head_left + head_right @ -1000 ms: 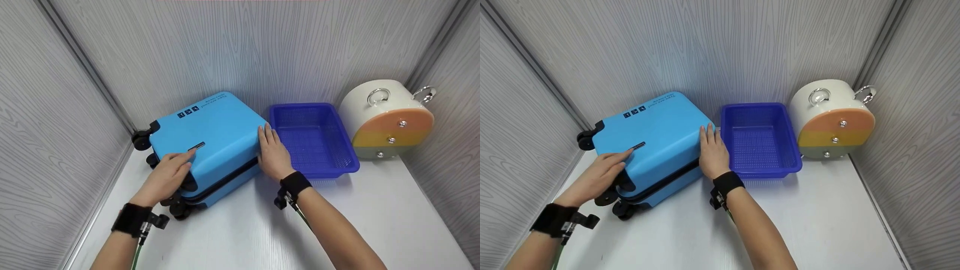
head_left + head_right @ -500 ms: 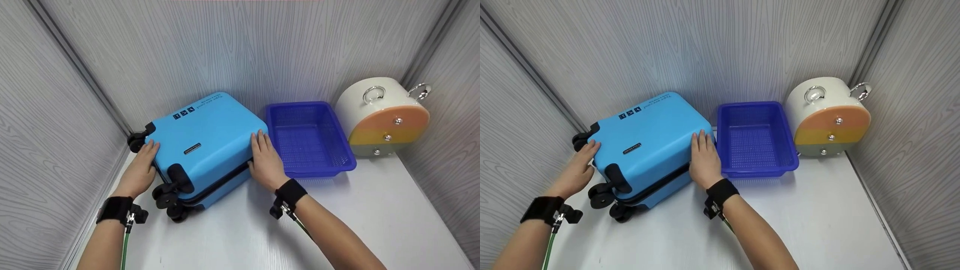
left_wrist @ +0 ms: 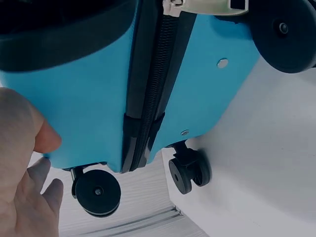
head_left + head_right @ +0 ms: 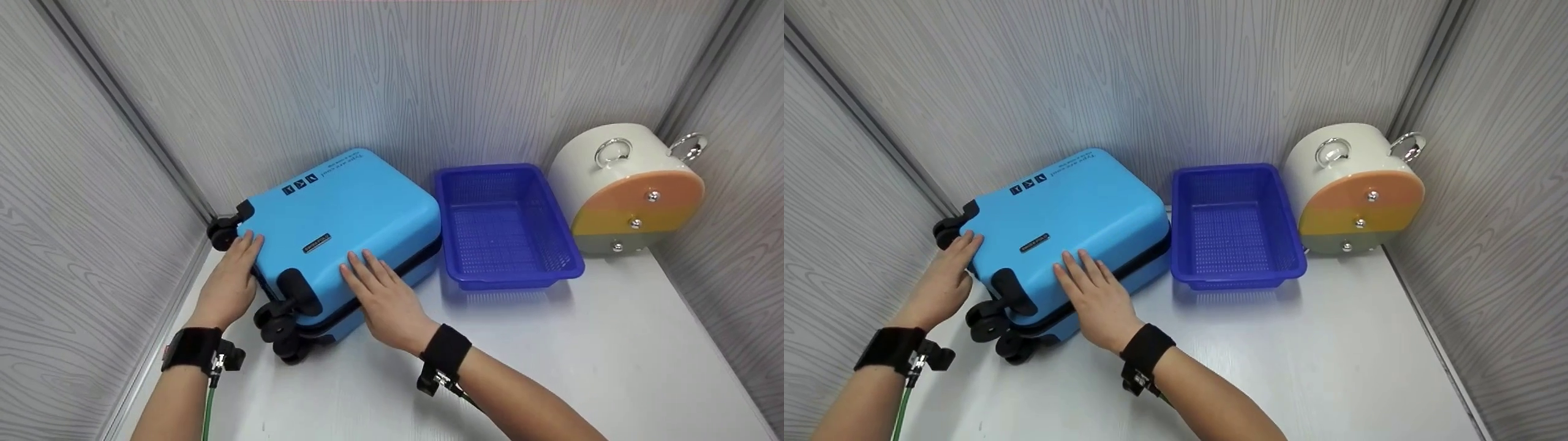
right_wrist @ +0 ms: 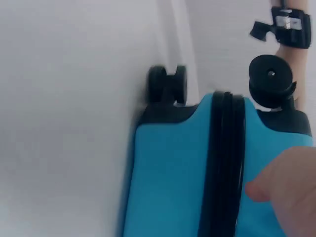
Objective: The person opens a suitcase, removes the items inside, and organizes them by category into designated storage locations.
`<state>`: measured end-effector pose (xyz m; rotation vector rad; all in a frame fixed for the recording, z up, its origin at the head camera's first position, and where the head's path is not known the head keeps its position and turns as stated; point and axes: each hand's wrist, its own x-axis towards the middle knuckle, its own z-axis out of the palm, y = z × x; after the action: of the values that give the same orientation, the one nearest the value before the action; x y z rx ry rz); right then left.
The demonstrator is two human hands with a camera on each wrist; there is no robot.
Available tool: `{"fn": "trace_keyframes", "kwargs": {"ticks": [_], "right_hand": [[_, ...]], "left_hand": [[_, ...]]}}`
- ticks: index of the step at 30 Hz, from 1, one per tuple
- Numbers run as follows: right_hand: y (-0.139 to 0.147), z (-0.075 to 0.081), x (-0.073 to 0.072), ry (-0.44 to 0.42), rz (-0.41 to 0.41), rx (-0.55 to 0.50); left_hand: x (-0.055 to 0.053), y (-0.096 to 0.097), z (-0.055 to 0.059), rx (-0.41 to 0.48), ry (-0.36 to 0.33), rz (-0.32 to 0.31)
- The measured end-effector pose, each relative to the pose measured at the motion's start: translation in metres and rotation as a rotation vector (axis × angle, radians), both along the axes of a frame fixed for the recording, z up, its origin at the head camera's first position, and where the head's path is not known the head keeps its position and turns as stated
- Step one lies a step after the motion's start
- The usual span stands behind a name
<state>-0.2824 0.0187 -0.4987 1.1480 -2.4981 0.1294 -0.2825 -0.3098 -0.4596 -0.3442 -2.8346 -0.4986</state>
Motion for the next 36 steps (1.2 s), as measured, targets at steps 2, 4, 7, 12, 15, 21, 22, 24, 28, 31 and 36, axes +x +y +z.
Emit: {"fn": "trace_keyframes", "kwargs": {"ticks": [2, 4, 7, 12, 15, 21, 22, 24, 28, 31, 36], "right_hand": [[0.004, 0.000, -0.004, 0.000, -0.014, 0.028], [0.009, 0.001, -0.008, -0.017, -0.016, 0.046], [0.015, 0.003, -0.015, -0.039, -0.016, 0.057], [0.028, 0.004, -0.024, -0.049, -0.023, 0.086], [0.037, 0.004, -0.029, -0.053, -0.017, 0.093], [0.052, 0.006, -0.041, -0.055, -0.026, 0.064], [0.055, 0.007, -0.043, -0.057, -0.022, 0.057], [0.060, 0.009, -0.047, -0.063, -0.015, 0.044], [0.071, 0.015, -0.055, -0.096, -0.027, 0.021], [0.077, 0.022, -0.060, -0.159, -0.045, -0.015], [0.082, 0.035, -0.065, -0.347, -0.054, -0.175]], "left_hand": [[0.001, 0.004, 0.001, -0.028, 0.012, 0.010], [0.003, 0.009, 0.002, -0.054, 0.027, 0.023], [0.006, 0.015, 0.002, -0.088, 0.065, 0.034], [0.013, 0.024, 0.000, -0.134, 0.167, 0.023], [0.018, 0.027, 0.000, -0.178, 0.209, 0.007], [0.023, 0.036, 0.002, -0.270, 0.300, -0.029], [0.024, 0.039, 0.001, -0.282, 0.327, -0.026], [0.025, 0.047, -0.001, -0.294, 0.386, -0.018], [0.022, 0.065, -0.005, -0.285, 0.435, -0.014], [0.015, 0.076, -0.006, -0.251, 0.398, -0.033], [0.008, 0.090, -0.011, -0.171, 0.321, -0.048]]}}
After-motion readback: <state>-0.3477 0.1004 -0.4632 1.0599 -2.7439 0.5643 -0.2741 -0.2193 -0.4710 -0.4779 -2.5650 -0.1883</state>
